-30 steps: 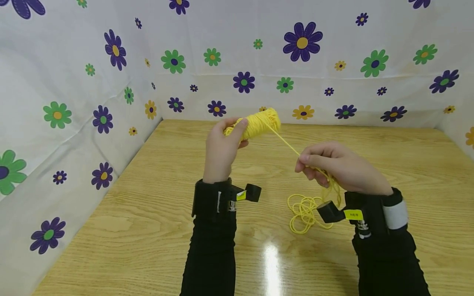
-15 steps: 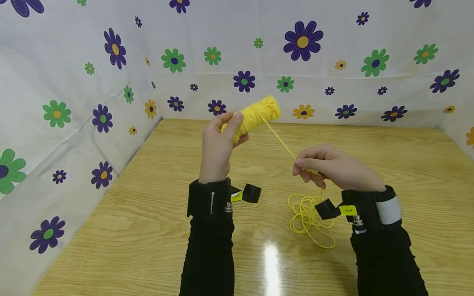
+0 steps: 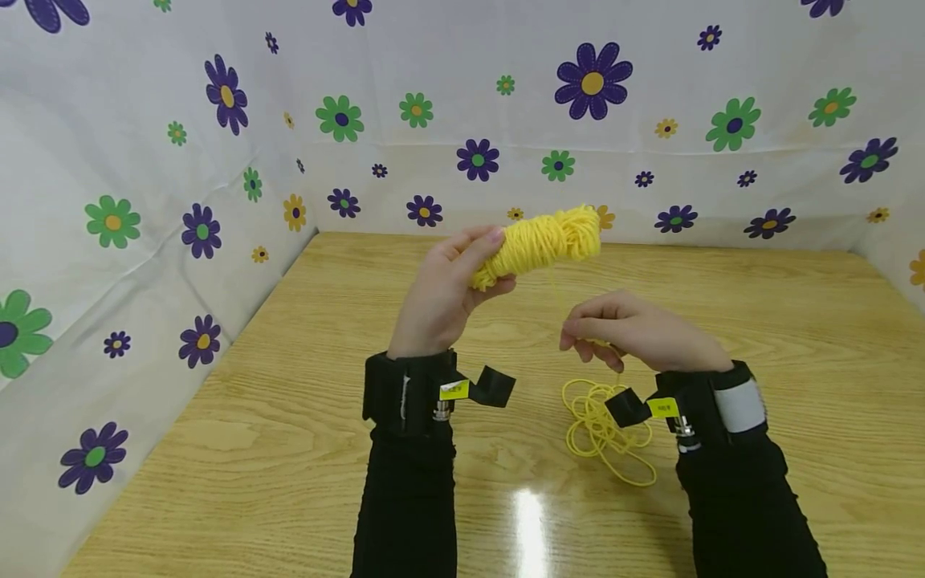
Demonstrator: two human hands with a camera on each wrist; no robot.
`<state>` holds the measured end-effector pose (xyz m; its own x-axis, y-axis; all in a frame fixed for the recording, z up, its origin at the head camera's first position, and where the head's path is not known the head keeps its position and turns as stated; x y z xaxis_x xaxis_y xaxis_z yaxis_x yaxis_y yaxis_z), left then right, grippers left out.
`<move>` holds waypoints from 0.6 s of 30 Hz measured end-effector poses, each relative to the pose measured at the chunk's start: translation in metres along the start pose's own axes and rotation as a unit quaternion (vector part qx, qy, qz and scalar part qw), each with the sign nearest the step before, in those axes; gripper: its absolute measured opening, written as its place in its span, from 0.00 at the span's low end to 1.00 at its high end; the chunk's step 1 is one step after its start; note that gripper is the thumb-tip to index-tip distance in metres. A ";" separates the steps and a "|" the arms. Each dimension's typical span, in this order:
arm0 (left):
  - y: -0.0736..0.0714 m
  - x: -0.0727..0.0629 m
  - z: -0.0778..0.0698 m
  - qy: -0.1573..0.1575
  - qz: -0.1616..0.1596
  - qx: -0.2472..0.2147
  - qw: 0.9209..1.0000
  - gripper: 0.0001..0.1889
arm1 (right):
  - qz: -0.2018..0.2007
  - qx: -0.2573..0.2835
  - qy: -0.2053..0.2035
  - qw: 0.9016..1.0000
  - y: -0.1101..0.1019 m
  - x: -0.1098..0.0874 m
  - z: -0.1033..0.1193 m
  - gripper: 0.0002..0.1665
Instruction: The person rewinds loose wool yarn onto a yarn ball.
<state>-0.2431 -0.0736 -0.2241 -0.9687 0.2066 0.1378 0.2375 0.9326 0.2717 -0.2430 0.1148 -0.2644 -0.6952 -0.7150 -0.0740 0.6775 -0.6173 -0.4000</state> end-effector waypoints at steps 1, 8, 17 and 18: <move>0.001 -0.001 0.000 -0.008 0.017 0.005 1.000 0.17 | -0.002 0.000 0.000 1.000 0.000 0.000 0.000 0.17; 0.008 -0.004 0.003 -0.043 0.130 0.081 0.987 0.17 | -0.033 0.021 0.005 0.999 -0.001 -0.003 0.001 0.17; 0.014 -0.005 0.008 -0.035 0.227 0.203 0.952 0.14 | -0.033 0.031 -0.020 0.999 -0.007 -0.008 0.002 0.14; 0.014 -0.005 0.009 -0.035 0.233 0.216 0.948 0.14 | -0.029 0.031 -0.020 0.999 -0.007 -0.008 0.002 0.16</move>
<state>-0.2351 -0.0589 -0.2291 -0.7725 0.6301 0.0792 0.6029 0.7668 -0.2201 -0.2419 0.1241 -0.2587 -0.7243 -0.6893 -0.0154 0.6507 -0.6761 -0.3456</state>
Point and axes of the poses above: each hand's wrist, its own x-axis towards the middle knuckle, its own y-axis out of the palm, z = x × y, the point moved 4 cm from there along x, towards the middle knuckle, and after that the axes turned 1 degree about y, right-handed, at the moved point
